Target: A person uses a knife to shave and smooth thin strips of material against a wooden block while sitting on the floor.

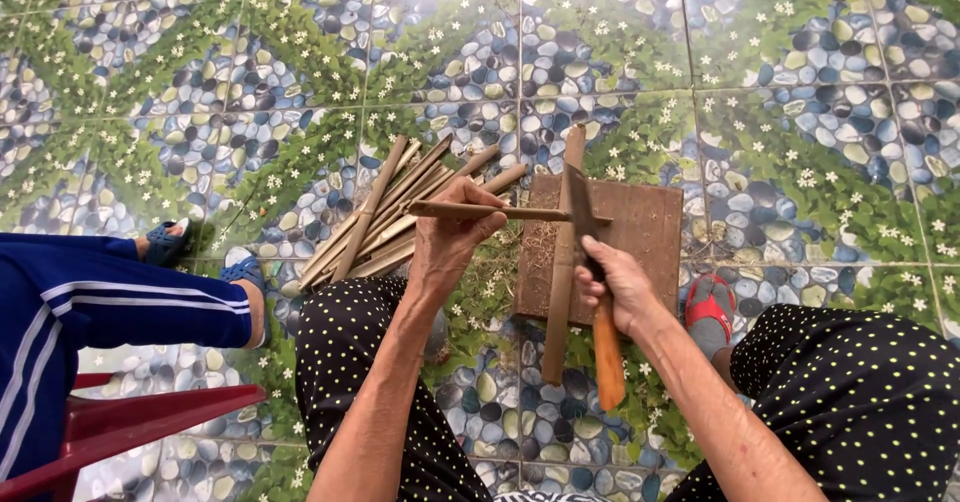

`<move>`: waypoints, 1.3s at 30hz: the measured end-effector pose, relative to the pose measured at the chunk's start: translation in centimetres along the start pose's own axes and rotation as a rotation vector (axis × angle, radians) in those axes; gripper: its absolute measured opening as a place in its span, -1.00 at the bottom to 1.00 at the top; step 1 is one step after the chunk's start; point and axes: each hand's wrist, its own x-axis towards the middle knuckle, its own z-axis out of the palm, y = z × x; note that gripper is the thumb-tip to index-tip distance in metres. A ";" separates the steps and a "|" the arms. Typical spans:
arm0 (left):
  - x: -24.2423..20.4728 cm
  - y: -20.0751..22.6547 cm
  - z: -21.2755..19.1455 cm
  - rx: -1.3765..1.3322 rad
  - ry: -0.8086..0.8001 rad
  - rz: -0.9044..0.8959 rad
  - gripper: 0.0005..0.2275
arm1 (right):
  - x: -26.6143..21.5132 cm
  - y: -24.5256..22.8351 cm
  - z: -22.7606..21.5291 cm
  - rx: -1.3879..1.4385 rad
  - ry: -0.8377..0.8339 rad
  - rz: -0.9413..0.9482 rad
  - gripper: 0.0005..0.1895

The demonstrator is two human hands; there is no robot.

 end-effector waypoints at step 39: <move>-0.6 -1.5 2.1 0.111 0.211 0.075 -0.86 | 1.0 1.0 0.7 0.089 -0.021 0.004 -0.81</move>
